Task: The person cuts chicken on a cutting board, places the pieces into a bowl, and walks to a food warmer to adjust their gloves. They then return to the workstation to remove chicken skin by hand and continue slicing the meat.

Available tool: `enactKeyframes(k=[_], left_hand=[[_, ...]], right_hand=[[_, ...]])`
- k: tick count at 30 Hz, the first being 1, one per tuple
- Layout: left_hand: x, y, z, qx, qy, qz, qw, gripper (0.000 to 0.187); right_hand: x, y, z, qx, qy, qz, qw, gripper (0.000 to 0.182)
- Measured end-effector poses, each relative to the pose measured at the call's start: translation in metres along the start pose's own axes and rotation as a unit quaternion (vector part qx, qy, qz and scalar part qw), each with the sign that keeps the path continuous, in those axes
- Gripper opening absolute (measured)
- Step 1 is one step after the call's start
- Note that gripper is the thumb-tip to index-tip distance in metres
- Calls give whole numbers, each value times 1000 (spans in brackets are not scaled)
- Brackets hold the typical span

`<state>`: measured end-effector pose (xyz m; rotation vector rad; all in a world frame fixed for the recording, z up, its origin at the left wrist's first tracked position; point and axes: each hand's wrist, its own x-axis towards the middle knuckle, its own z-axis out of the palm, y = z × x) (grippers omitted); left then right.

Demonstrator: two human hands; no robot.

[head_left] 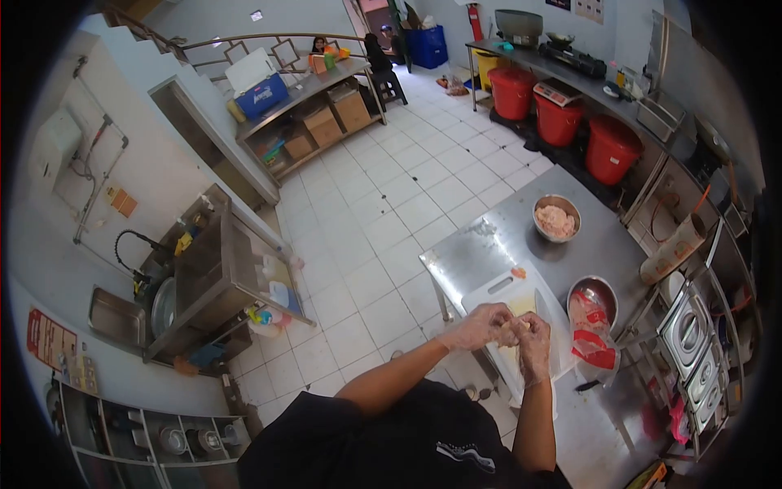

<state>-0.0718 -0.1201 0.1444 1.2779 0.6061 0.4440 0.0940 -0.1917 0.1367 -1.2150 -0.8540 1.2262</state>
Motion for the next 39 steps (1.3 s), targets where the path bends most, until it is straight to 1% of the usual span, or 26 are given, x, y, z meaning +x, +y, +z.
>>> enactKeyframes(k=[1,3,6,9,12,15,16,20,23,24,26,27,28,29,30,32,33,34,36,37,38,39], left_hand=[[2,-2,-3,-12,-1,-7,1000,28],[2,-1,-2,-29,15,-12,999,22],[2,-3,-9,32,41,-6,999,22],[6,-11,-13,-28,49,2,998,21],[11,-22,-16,-151,73,-18,986,19],[12,-27,-22,-189,73,-16,979,19],[13,-28,-24,-180,78,-12,981,19],[8,-24,-22,-165,117,-5,979,19],[5,-9,-29,-155,153,24,976,18],[1,-6,-33,-151,164,34,974,17],[-7,4,-49,-133,225,86,961,18],[-12,9,-58,-122,251,105,955,18],[-19,15,-66,-122,270,118,948,19],[-26,25,-78,-122,290,134,940,19],[-38,31,-87,-123,310,149,931,20],[-65,46,-97,16,381,85,921,22],[-76,36,-109,49,385,96,917,24],[-87,24,-117,78,392,113,910,26],[-106,19,-119,167,448,35,878,26],[-115,3,-132,326,446,55,831,28],[-123,-18,-146,478,436,67,759,29],[-132,-33,-151,498,439,52,747,28]], right_hand=[[0,4,-2,64,-25,27,997,13],[2,8,-5,73,-22,8,997,12],[4,3,-8,63,-30,-2,998,11],[4,6,-7,46,-38,6,998,9],[1,6,-4,26,-37,16,999,9],[-3,10,1,35,-7,33,999,10],[-3,13,2,42,6,38,998,11],[8,25,-1,6,-9,35,999,3],[27,26,-2,-98,-29,43,994,16],[38,19,-4,-186,-50,0,981,16],[73,-8,2,-345,-77,-81,932,16],[84,-29,13,-445,-67,-135,883,14],[92,-55,19,-539,-55,-180,821,13],[104,-77,26,-586,-58,-221,778,12],[113,-106,33,-617,-95,-202,755,13],[112,-170,48,-640,-118,-237,721,19],[107,-198,57,-628,-125,-257,723,24],[103,-217,66,-619,-135,-281,721,29],[89,-226,81,-615,-174,-292,711,37],[86,-233,86,-612,-193,-303,704,41],[88,-242,89,-625,-185,-313,691,45],[87,-246,88,-636,-178,-317,681,50]])
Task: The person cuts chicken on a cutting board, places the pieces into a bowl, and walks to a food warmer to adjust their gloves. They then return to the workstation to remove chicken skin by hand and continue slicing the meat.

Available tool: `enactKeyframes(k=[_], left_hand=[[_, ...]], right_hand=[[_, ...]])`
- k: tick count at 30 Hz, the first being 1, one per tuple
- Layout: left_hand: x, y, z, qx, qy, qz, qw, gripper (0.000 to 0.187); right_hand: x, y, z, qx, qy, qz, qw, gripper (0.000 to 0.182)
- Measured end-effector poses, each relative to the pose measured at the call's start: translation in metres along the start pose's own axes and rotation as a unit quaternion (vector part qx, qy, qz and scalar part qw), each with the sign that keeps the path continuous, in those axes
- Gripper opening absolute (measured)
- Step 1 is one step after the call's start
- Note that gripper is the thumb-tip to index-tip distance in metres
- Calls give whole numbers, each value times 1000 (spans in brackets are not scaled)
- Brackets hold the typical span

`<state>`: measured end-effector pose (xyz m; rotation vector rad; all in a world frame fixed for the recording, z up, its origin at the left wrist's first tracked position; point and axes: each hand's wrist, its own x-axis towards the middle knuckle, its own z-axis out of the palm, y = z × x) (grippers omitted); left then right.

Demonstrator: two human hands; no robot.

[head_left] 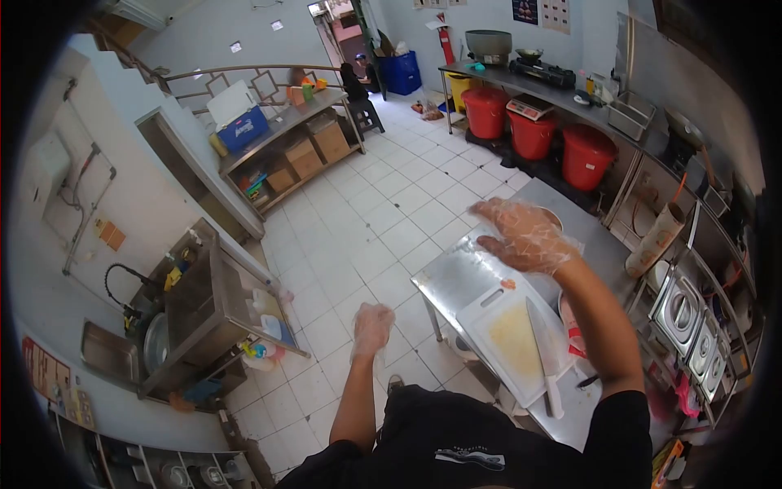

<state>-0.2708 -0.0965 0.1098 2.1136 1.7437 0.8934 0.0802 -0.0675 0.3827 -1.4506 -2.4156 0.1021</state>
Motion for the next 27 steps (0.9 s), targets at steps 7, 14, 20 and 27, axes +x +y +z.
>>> enactKeyframes(k=[7,14,20,27], left_hand=[[7,17,-16,-72,-7,-45,996,25],[32,65,5,-173,-41,3,984,20],[48,143,33,-270,-121,109,949,20],[40,226,30,-410,-345,133,834,17]], right_hand=[[41,126,-197,-295,191,140,926,66],[-52,75,-287,-269,447,171,836,51],[-137,-16,-128,-30,308,161,937,39],[-169,-10,126,620,103,244,739,44]])
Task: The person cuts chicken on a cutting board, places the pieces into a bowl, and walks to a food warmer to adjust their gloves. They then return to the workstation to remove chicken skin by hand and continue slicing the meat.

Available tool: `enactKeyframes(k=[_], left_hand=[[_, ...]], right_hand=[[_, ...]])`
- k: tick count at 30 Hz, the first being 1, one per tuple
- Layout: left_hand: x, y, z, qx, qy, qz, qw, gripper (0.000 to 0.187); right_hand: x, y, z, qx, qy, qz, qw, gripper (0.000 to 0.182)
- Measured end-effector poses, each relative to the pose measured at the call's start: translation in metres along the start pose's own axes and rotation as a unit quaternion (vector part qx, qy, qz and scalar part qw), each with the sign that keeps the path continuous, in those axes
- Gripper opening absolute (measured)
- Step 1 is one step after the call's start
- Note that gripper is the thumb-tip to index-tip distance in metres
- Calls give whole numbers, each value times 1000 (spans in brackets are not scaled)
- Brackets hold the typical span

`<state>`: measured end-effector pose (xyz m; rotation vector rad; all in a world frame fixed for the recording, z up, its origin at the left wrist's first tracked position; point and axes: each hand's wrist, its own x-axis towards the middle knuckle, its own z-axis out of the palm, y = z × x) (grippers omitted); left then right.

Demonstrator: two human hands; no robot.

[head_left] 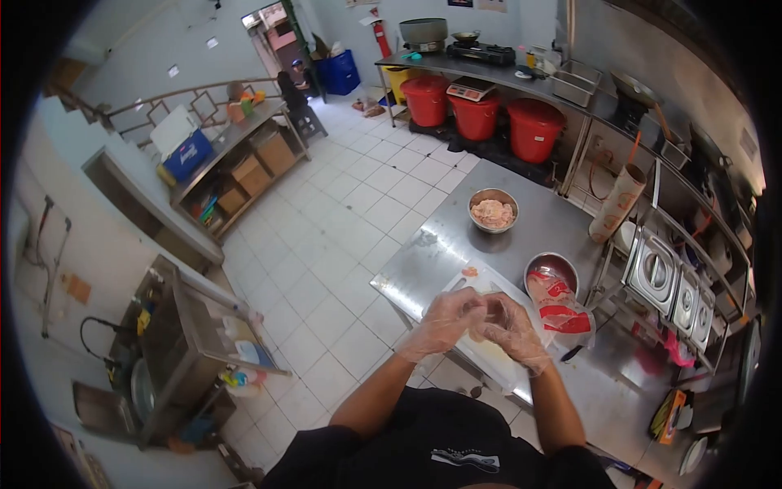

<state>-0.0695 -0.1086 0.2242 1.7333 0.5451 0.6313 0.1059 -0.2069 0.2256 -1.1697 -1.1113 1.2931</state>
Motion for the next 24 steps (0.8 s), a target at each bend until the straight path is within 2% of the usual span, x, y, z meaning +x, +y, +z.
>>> enactKeyframes(k=[1,4,5,8,10,11,14,15,16,19,20,22,23,24], left_hand=[[2,2,4,-16,0,-6,1000,17],[2,14,5,-90,-19,-76,993,18],[2,14,5,-82,-8,-66,994,19],[-1,3,4,-75,12,-38,996,19],[-3,-13,-1,-45,34,-52,997,19],[-4,-19,-3,-29,43,-58,997,19],[-8,-25,-8,23,43,-57,997,19],[-9,-31,-11,30,35,-51,998,19],[-14,-39,-13,27,42,-48,998,20],[-22,-51,-14,38,60,-39,997,22],[-23,-54,-14,80,67,-67,992,24],[-26,-91,-10,98,81,-15,992,25],[-27,-101,-8,88,71,-55,992,22],[-30,-84,-8,99,75,-82,989,22]], right_hand=[[-1,10,5,86,30,-24,996,37],[0,27,10,129,80,-16,988,32],[-2,27,11,141,84,2,986,24],[-3,30,10,111,76,50,990,16],[1,37,9,112,54,104,987,8],[2,44,8,95,53,110,988,6],[12,69,13,246,28,57,967,10],[16,77,14,257,1,21,966,12],[18,80,18,247,28,27,968,16],[25,102,19,261,3,9,965,18],[29,108,22,272,2,10,962,19],[37,136,18,299,19,22,954,15],[38,139,16,309,20,53,949,13],[39,135,20,326,52,101,939,13]])
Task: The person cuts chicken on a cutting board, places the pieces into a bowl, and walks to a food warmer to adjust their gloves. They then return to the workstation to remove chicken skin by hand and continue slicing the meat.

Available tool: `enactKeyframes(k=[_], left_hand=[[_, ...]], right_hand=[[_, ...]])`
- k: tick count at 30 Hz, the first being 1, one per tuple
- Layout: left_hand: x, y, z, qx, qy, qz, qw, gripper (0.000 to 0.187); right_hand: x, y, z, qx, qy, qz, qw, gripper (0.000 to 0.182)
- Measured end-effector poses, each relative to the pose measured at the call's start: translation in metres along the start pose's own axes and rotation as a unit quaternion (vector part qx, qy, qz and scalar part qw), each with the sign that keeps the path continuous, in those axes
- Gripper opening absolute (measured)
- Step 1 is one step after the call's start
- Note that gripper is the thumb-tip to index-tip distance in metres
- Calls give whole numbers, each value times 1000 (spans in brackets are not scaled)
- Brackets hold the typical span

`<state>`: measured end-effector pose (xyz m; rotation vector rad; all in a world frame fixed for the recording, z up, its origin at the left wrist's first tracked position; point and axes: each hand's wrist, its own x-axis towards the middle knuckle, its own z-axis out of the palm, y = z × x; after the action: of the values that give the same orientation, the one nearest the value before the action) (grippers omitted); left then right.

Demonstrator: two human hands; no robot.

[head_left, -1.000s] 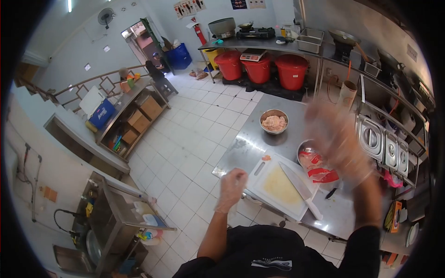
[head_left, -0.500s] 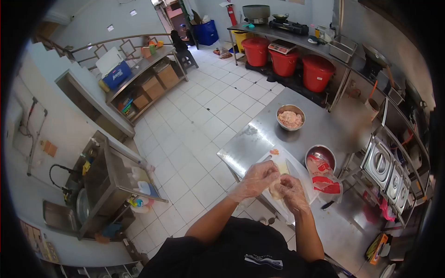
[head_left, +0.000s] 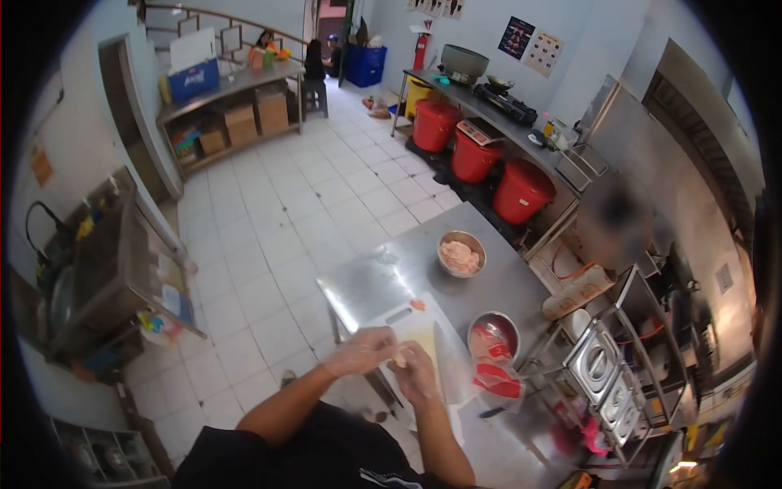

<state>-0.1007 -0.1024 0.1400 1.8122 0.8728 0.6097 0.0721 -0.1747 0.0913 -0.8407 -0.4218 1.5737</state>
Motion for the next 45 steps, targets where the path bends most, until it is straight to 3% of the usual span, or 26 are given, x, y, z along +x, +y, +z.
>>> enactKeyframes(k=[2,5,7,8,9,10,13,17,22,25,28,35,39,43,45], left_hand=[[-5,-9,0,-22,-26,-54,998,23],[-5,-50,11,26,67,95,993,26],[-12,-16,-2,-63,2,-152,986,28],[-9,-39,6,-55,6,-134,989,29],[-11,-44,16,-238,15,-165,957,30],[-14,-47,26,-416,24,-183,891,31],[-19,-52,41,-474,-39,-174,862,37],[-6,-61,54,-444,-82,-125,884,39],[15,-1,44,-241,-111,-123,956,39],[18,31,39,-184,-135,-97,969,40],[18,64,26,-128,-187,-144,963,36],[18,4,64,-31,-138,-52,989,28],[12,-5,61,-248,-161,-78,952,28],[9,-16,54,-489,-196,-127,840,34],[5,-36,61,-544,-172,-163,805,32]], right_hand=[[-5,-3,10,-27,36,30,999,14],[-3,8,-1,1,-40,-3,999,17],[-3,0,10,-50,12,35,998,15],[-4,-5,18,-80,44,55,994,13],[-2,-5,16,-87,38,58,994,12],[-1,-6,14,-99,32,58,993,12],[-9,-6,16,-112,33,34,993,12],[-14,-20,3,-144,75,17,987,11],[-24,-43,-21,-224,58,-14,973,12],[-38,-59,-22,-214,60,-21,975,9],[-47,-64,-14,-222,95,-17,970,8],[-63,-65,-5,-294,104,-11,950,10],[-59,-72,-3,-318,91,-4,944,10],[-52,-57,-20,-301,69,-28,951,15],[-49,-48,-23,-294,43,-23,954,15]])
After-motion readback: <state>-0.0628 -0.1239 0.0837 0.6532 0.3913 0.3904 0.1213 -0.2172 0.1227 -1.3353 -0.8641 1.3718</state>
